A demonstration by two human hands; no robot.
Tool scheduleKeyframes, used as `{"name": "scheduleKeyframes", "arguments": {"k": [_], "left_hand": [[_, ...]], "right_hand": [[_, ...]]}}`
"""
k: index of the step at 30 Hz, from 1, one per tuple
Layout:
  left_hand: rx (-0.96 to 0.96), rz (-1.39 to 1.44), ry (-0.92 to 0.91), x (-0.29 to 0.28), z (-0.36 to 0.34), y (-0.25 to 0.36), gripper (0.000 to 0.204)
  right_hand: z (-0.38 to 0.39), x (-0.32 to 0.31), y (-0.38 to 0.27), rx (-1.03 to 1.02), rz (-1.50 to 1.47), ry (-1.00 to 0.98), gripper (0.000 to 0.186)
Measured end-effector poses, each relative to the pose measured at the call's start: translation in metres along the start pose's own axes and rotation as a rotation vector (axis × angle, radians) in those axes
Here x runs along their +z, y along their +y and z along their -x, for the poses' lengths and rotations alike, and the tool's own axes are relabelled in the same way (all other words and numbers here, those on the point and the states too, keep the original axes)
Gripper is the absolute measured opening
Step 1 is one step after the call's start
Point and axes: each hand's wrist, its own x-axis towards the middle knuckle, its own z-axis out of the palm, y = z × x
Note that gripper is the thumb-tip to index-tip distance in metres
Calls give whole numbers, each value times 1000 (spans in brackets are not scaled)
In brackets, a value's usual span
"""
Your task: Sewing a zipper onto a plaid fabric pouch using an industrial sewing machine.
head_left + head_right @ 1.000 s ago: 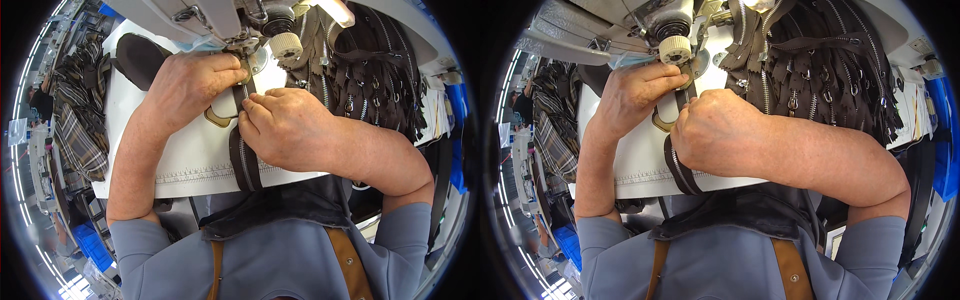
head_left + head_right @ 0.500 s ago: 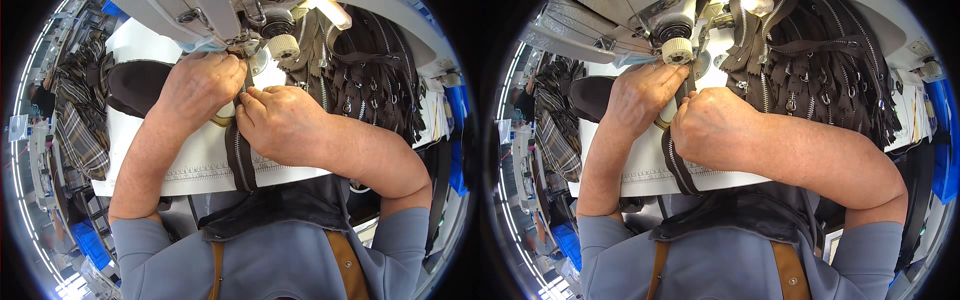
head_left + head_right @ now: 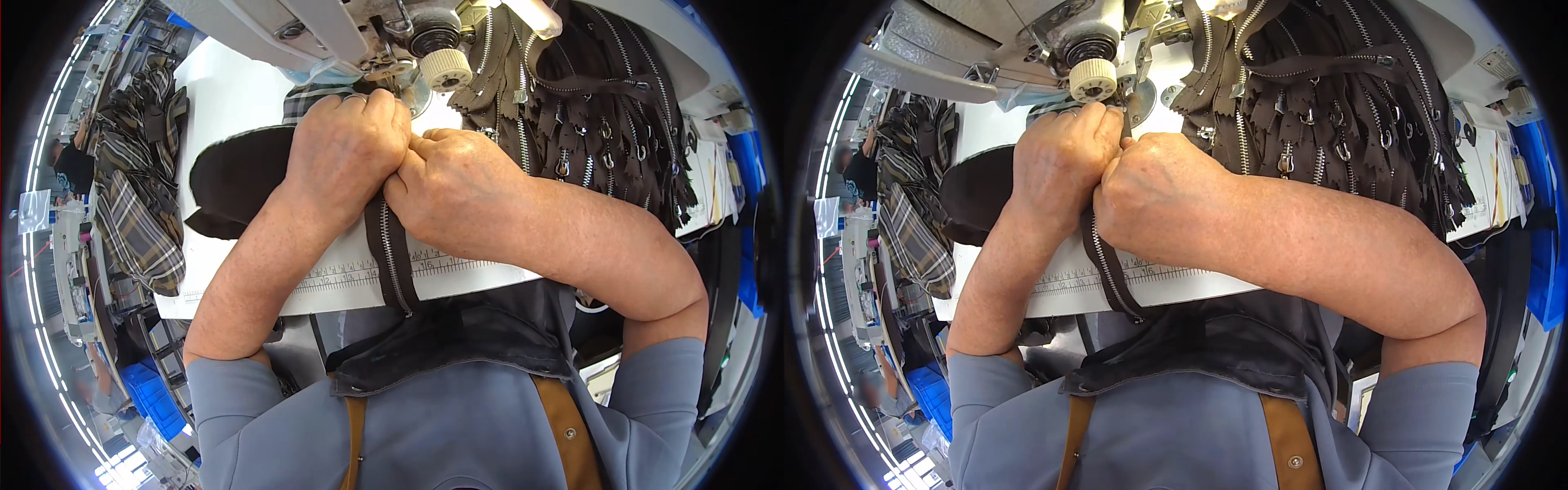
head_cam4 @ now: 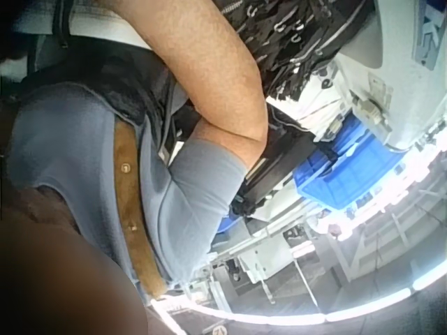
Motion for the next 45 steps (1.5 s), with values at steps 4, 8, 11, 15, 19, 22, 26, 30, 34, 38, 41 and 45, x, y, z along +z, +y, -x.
{"name": "scheduleKeyframes", "arguments": {"k": [4,8,11,15,19,22,26,30,34,38,41,45], "left_hand": [[-136,152,-9,-5,1,2,15],[-181,229,31,-18,8,-1,15],[-251,261,-48,-25,12,-1,13],[-226,287,-57,-24,11,3,13],[-139,286,-147,-27,7,4,12],[-145,311,-198,-29,5,1,12],[-186,354,-181,-27,6,4,13],[-208,397,-131,-26,6,7,18],[-241,316,-181,-48,11,14,21],[-305,145,-283,-96,39,23,17],[-445,478,-242,-120,65,27,15],[-425,489,127,-97,86,49,26]], "right_hand": [[0,3,1,-7,55,20,8],[1,6,0,-19,90,29,7],[1,6,0,-27,115,48,8],[2,6,-1,-24,78,43,7],[3,4,0,-3,90,26,6],[4,4,3,5,86,5,8],[5,4,4,18,126,13,11],[5,5,5,48,113,21,11],[5,3,4,51,134,4,12],[3,-3,4,48,123,-58,13],[0,-14,-2,41,115,-111,17],[8,-29,-27,113,82,-349,40]]}}
